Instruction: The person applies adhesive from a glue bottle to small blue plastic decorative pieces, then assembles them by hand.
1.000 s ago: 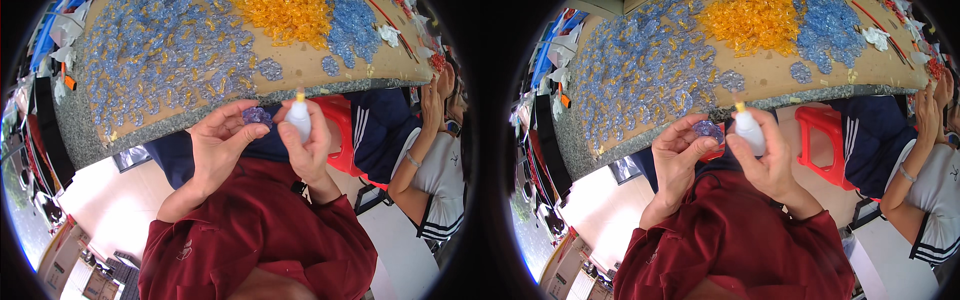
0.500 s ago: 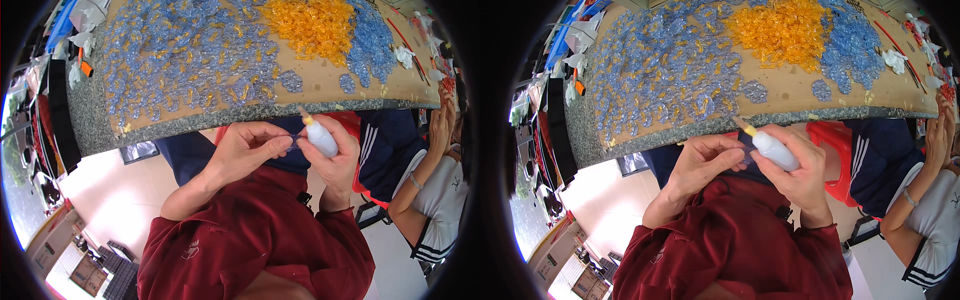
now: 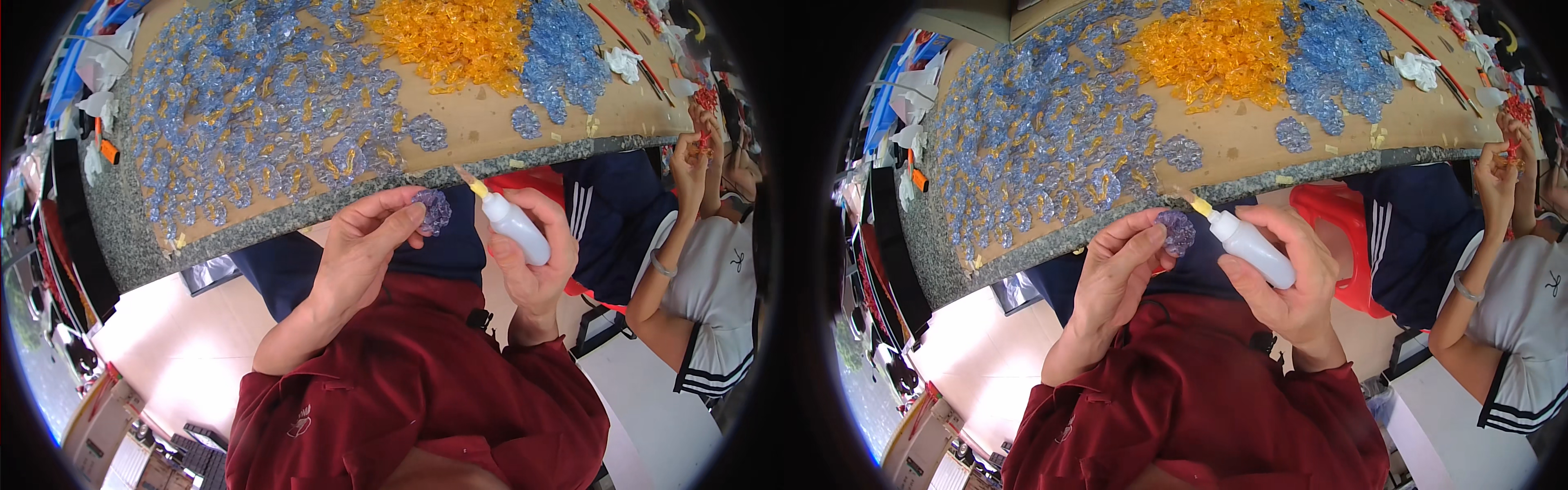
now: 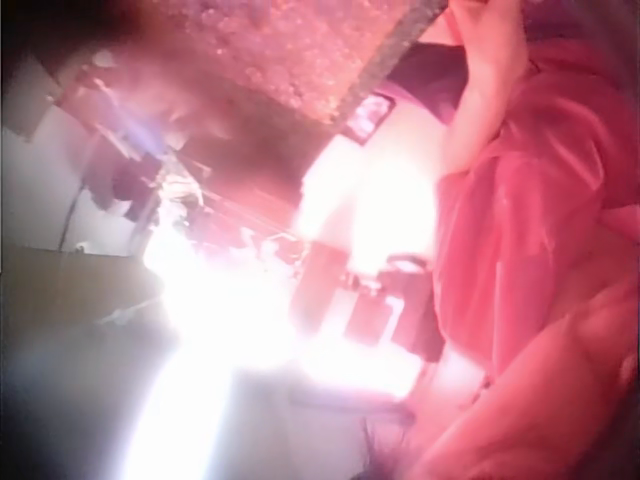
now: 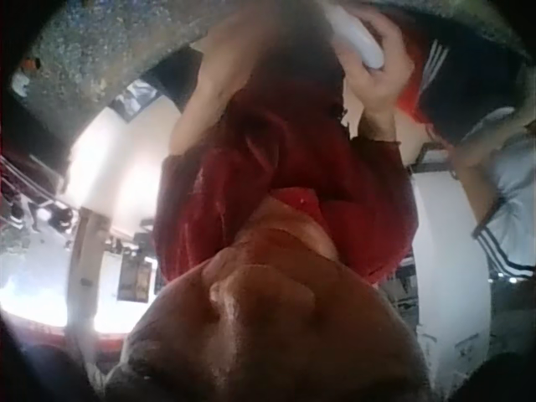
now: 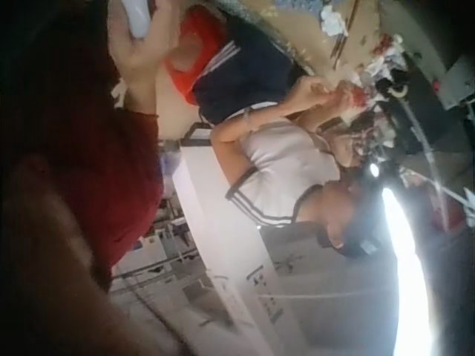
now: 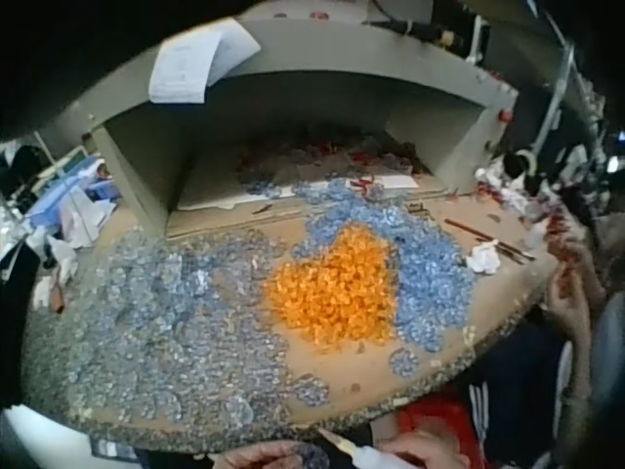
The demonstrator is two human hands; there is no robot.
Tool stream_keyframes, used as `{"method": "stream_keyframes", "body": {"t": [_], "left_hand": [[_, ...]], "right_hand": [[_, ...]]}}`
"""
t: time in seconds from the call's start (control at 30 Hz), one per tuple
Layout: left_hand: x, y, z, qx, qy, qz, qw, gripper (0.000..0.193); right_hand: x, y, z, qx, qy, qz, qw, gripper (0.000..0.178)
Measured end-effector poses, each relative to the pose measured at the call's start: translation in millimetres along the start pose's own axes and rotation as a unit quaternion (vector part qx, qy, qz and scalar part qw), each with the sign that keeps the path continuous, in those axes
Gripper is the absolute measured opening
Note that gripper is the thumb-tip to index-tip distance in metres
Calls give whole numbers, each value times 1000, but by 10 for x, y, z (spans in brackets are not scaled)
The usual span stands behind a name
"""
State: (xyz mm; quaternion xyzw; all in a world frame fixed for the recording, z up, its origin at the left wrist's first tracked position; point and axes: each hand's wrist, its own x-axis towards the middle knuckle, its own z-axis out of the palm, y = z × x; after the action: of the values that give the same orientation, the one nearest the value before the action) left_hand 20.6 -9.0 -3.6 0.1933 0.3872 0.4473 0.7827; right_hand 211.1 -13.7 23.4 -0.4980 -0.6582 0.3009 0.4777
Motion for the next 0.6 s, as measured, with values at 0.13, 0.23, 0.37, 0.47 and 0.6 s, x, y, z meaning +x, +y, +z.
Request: {"method": "stream_keyframes", "body": {"t": [0.13,0.23,0.37,0.47,0.6], "left_hand": [[37,12,32,18,7,15,1000,23],[24,28,75,51,27,37,998,29],[21,39,105,72,30,55,995,31],[16,32,101,70,39,56,995,32],[3,47,130,58,41,54,996,31]], "right_hand": [[-47,-31,-39,-4,18,38,999,40],[-23,-7,-87,-60,-2,-38,997,43],[-14,-4,-78,-60,-13,-83,995,45],[-17,4,-61,-63,-20,-85,994,45],[-43,6,-15,-61,2,-56,997,40]]}}
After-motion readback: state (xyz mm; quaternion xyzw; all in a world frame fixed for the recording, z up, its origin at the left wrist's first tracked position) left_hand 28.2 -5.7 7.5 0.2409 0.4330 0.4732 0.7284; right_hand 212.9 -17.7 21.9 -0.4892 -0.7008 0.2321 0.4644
